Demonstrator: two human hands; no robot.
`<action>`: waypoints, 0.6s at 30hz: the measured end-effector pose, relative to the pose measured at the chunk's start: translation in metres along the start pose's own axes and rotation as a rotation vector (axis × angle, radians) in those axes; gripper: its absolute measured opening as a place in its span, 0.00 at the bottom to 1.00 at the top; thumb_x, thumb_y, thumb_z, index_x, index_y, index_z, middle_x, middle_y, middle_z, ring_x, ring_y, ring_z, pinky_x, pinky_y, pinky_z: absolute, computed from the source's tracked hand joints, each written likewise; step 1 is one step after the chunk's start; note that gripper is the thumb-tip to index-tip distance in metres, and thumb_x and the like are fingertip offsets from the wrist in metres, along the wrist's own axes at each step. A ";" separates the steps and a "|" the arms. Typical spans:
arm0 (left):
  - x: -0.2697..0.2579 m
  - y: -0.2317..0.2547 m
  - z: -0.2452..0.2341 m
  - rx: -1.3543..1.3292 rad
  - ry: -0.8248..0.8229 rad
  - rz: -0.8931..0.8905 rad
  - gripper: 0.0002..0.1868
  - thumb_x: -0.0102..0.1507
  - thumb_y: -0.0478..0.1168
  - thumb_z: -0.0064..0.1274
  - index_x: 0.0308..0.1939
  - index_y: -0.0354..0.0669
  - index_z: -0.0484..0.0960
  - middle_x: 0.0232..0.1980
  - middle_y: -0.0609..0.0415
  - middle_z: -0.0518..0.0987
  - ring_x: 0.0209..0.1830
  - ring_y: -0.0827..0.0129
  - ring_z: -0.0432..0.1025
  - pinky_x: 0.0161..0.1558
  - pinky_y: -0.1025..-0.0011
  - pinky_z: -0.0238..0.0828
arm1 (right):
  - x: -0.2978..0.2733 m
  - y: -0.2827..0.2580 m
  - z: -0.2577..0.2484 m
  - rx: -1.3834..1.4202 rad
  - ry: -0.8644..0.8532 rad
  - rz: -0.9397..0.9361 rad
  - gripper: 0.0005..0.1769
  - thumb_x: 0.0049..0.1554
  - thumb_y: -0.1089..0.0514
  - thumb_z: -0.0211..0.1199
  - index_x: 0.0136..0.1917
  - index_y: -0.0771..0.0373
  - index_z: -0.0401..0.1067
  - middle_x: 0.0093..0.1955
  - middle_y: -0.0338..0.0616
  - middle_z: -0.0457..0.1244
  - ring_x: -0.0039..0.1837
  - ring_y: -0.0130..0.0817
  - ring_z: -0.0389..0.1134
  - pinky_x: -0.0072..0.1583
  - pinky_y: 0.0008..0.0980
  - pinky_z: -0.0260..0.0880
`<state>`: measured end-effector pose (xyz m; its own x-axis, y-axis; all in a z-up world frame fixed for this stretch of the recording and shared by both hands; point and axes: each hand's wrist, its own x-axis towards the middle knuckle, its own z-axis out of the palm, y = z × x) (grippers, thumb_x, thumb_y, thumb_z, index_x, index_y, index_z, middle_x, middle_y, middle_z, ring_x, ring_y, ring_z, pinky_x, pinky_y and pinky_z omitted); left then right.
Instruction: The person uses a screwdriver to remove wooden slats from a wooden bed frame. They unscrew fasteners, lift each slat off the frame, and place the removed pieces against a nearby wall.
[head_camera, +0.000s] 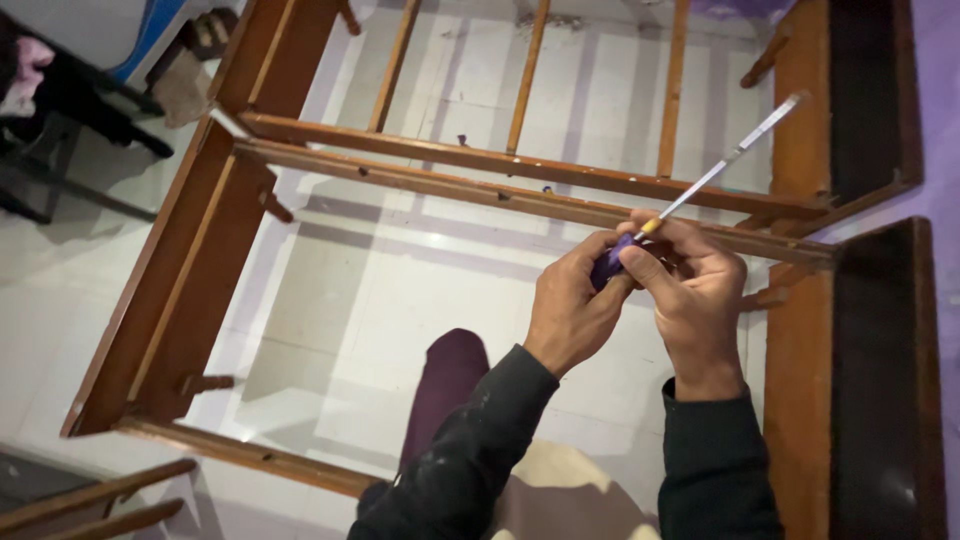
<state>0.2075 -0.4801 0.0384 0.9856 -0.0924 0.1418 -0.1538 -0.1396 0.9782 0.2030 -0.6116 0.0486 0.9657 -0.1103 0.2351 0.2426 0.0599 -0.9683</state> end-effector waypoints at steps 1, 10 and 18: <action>0.002 0.000 0.002 -0.045 0.003 0.011 0.20 0.63 0.38 0.56 0.60 0.40 0.78 0.39 0.49 0.83 0.34 0.68 0.78 0.38 0.71 0.76 | 0.003 0.000 -0.001 -0.019 0.006 0.005 0.19 0.58 0.68 0.69 0.63 0.71 0.74 0.54 0.43 0.70 0.52 0.24 0.71 0.55 0.24 0.75; 0.030 -0.004 0.011 -0.451 0.047 0.038 0.26 0.68 0.34 0.43 0.72 0.39 0.65 0.32 0.59 0.72 0.31 0.78 0.63 0.34 0.76 0.64 | 0.045 -0.009 0.009 -0.237 0.004 -0.025 0.20 0.59 0.61 0.70 0.63 0.69 0.76 0.48 0.40 0.70 0.47 0.21 0.70 0.48 0.21 0.72; 0.073 -0.013 0.005 -0.593 0.049 0.009 0.26 0.68 0.34 0.36 0.72 0.35 0.60 0.31 0.59 0.71 0.28 0.80 0.58 0.30 0.78 0.57 | 0.085 -0.002 0.024 -0.336 -0.006 0.070 0.19 0.57 0.56 0.69 0.59 0.67 0.78 0.41 0.39 0.71 0.40 0.21 0.70 0.42 0.23 0.73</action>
<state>0.2812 -0.4898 0.0349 0.9887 -0.0434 0.1437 -0.1106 0.4367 0.8928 0.2865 -0.5970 0.0729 0.9798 -0.1113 0.1662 0.1322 -0.2630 -0.9557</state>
